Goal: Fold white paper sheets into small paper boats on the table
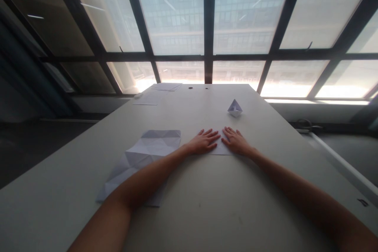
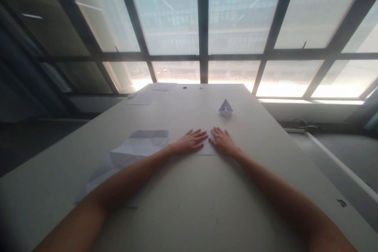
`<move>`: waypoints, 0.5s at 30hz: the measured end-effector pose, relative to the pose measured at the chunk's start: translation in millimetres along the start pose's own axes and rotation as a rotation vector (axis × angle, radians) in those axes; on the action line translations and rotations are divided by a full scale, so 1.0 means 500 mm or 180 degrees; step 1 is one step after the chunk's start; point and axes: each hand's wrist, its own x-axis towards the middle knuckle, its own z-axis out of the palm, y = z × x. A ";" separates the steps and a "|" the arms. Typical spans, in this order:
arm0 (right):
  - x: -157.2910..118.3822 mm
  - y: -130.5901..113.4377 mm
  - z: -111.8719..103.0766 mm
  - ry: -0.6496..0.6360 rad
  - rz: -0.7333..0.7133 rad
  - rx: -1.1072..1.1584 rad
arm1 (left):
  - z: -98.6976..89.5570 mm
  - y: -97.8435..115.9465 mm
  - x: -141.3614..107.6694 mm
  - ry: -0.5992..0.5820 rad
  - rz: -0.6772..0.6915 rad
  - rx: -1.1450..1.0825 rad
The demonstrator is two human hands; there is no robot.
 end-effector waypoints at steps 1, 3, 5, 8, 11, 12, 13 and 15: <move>0.001 0.003 0.000 0.0020 0.0070 -0.0011 | -0.001 0.000 -0.001 0.0006 0.0004 -0.0002; 0.002 0.008 0.000 0.0071 0.0206 -0.0028 | -0.002 0.001 -0.002 0.0018 0.0011 -0.0004; 0.003 0.012 0.000 0.0134 0.0301 -0.0030 | -0.003 0.001 -0.002 0.0032 0.0012 0.0001; 0.004 0.017 0.000 0.0259 0.0368 -0.0010 | -0.002 0.002 -0.002 0.0048 0.0002 0.0007; 0.005 0.019 -0.001 0.0411 0.0399 0.0026 | 0.000 0.001 -0.001 0.0048 -0.0015 -0.0003; 0.005 0.020 -0.002 0.0471 0.0388 0.0057 | 0.001 0.001 -0.001 0.0051 -0.0016 -0.0011; 0.005 0.021 -0.002 0.0542 0.0357 0.0114 | 0.001 0.000 -0.001 0.0058 -0.0016 -0.0021; 0.004 0.024 -0.003 0.0698 0.0233 0.0307 | 0.002 0.000 -0.001 0.0092 -0.0016 -0.0042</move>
